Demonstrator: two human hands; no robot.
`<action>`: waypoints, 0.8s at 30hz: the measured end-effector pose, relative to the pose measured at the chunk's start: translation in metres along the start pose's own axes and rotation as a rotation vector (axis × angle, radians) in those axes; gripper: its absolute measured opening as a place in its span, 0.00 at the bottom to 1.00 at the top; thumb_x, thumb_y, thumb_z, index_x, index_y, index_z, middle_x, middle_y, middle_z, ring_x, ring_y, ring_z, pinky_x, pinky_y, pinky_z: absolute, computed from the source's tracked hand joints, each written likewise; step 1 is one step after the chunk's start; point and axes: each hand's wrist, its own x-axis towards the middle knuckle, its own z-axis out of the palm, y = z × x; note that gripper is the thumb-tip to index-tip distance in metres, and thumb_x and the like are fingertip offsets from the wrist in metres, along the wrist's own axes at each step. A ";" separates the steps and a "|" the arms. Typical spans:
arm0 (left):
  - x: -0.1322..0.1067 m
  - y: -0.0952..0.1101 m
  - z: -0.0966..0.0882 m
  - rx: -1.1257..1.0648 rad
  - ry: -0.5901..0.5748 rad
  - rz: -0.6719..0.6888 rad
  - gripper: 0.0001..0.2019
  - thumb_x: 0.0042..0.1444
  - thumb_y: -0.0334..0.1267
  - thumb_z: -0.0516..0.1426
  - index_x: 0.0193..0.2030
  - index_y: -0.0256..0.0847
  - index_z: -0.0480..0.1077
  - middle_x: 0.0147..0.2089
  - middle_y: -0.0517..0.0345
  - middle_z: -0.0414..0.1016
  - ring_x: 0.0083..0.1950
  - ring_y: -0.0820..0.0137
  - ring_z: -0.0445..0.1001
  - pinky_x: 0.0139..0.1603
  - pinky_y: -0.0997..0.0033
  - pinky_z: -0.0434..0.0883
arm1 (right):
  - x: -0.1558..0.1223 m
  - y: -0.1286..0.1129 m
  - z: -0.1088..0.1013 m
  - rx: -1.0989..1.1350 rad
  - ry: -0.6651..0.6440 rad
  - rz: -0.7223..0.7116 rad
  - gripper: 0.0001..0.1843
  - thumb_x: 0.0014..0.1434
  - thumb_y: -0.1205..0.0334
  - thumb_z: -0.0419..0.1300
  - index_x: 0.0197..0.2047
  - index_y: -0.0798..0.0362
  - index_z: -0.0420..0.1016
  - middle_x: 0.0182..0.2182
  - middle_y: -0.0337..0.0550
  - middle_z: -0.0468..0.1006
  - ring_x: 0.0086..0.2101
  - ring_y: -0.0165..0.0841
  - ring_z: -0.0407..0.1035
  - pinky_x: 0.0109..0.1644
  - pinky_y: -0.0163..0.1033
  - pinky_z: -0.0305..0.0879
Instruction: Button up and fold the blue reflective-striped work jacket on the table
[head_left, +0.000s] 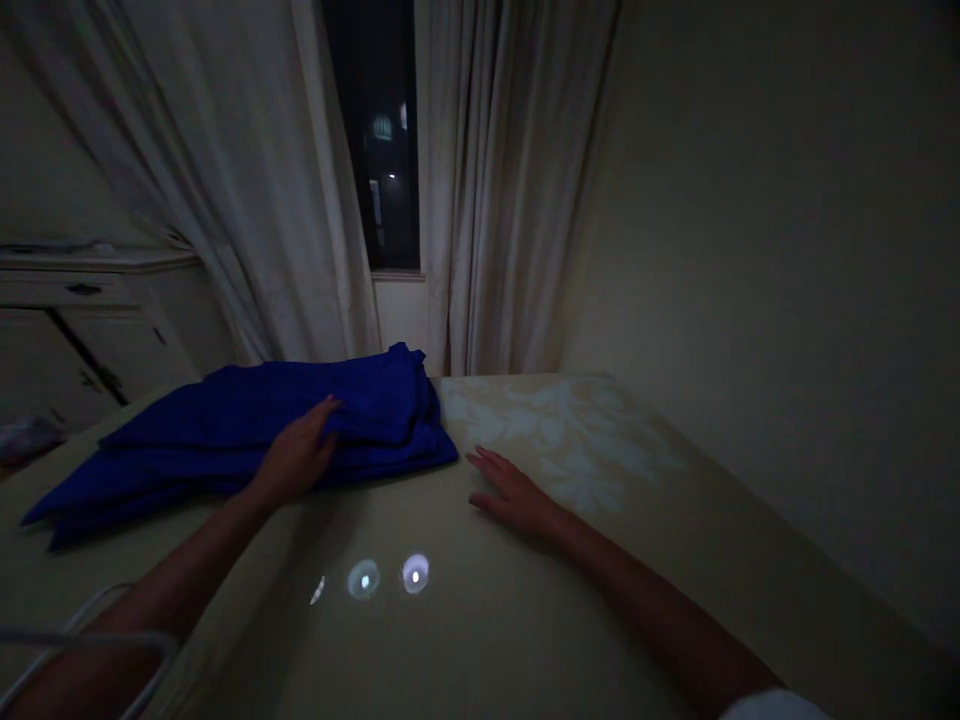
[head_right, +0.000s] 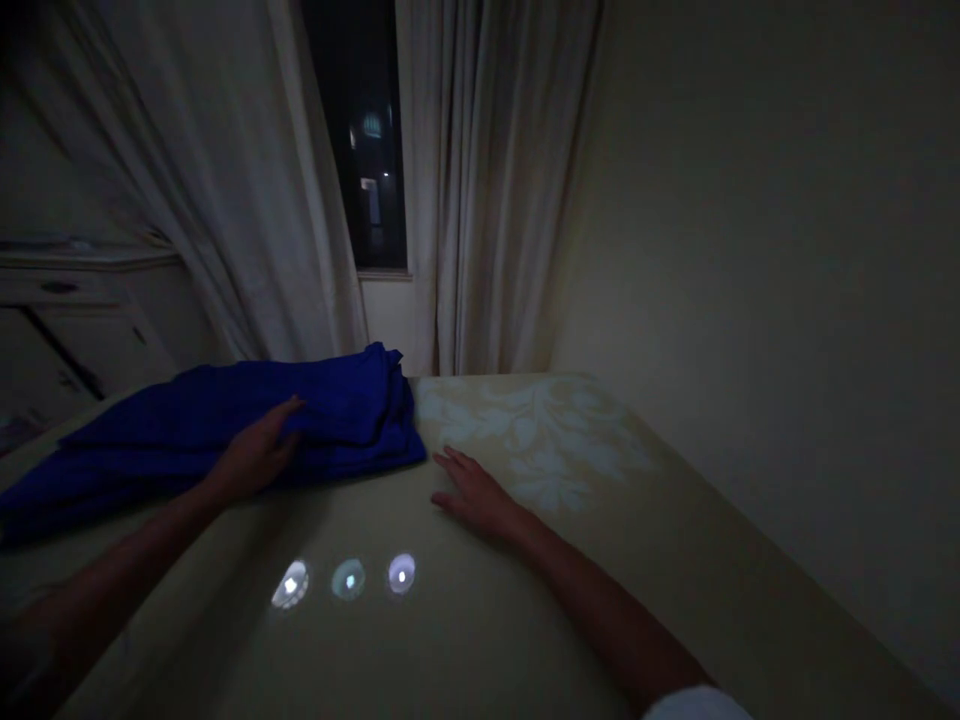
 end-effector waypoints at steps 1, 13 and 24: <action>0.005 0.025 0.007 -0.033 -0.036 0.057 0.34 0.68 0.42 0.49 0.78 0.32 0.52 0.81 0.40 0.52 0.77 0.55 0.60 0.75 0.54 0.59 | -0.033 0.005 -0.011 -0.027 -0.031 0.050 0.42 0.68 0.41 0.62 0.79 0.43 0.56 0.78 0.47 0.52 0.75 0.45 0.47 0.78 0.57 0.45; 0.027 0.177 -0.051 0.018 -0.014 -0.247 0.27 0.73 0.42 0.39 0.61 0.31 0.72 0.47 0.25 0.81 0.46 0.37 0.83 0.43 0.44 0.76 | -0.209 0.015 -0.025 0.038 0.291 0.318 0.36 0.66 0.31 0.58 0.69 0.41 0.73 0.67 0.50 0.74 0.66 0.49 0.66 0.74 0.60 0.55; -0.077 0.247 -0.050 -0.540 -0.137 0.226 0.36 0.65 0.50 0.55 0.75 0.35 0.59 0.72 0.35 0.69 0.72 0.46 0.68 0.72 0.44 0.64 | -0.226 0.076 -0.091 0.712 0.593 0.519 0.52 0.66 0.21 0.32 0.62 0.52 0.76 0.57 0.57 0.81 0.60 0.48 0.75 0.64 0.56 0.71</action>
